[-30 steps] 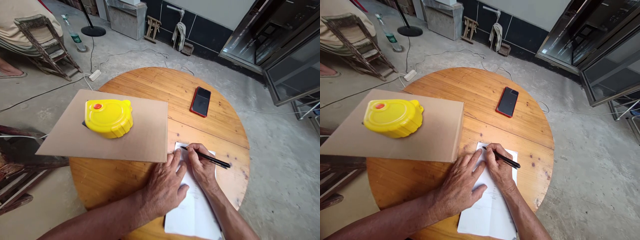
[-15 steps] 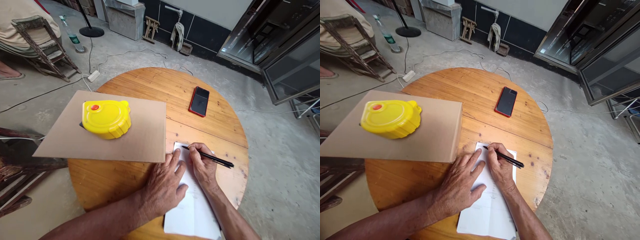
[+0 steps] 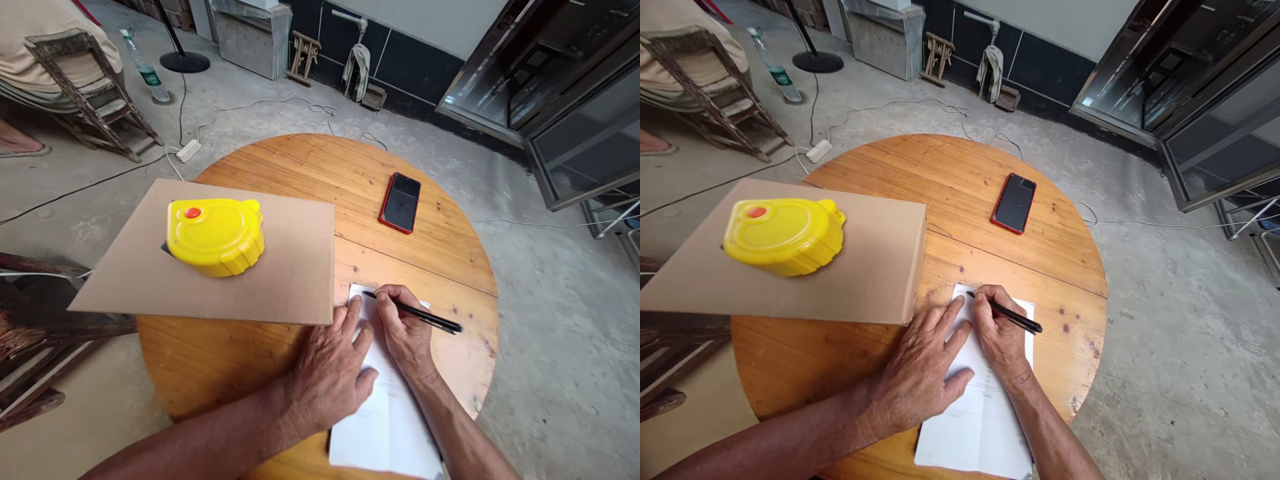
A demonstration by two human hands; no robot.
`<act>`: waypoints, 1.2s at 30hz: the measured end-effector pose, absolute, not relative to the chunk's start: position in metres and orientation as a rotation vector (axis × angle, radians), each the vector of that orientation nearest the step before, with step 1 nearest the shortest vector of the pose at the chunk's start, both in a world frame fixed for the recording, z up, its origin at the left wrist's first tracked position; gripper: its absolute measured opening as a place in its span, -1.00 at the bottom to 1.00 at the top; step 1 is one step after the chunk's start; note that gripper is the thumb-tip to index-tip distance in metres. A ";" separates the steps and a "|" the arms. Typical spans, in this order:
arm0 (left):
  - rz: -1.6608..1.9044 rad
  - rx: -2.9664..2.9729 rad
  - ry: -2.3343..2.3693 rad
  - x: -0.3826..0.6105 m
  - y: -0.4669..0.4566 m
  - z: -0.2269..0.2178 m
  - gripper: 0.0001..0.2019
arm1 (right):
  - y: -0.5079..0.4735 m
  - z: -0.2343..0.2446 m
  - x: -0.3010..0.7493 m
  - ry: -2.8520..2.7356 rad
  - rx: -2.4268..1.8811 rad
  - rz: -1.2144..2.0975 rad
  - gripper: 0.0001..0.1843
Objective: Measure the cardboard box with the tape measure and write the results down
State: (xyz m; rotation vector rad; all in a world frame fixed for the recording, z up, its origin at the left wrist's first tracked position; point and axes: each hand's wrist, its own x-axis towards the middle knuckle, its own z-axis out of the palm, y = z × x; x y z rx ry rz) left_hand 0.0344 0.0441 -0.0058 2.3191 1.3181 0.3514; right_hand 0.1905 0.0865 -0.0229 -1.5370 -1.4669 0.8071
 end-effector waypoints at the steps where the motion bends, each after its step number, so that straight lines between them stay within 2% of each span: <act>1: 0.352 2.320 1.319 0.034 0.044 -0.006 -0.57 | 0.087 -0.022 0.190 -1.473 -1.537 0.806 -0.85; 25: 0.377 2.312 1.312 0.034 0.043 -0.008 -0.56 | 0.088 -0.015 0.187 -1.589 -1.567 0.677 -0.83; 36: 0.332 2.310 1.324 0.033 0.045 -0.005 -0.54 | 0.087 -0.025 0.194 -1.191 -1.416 0.976 -0.84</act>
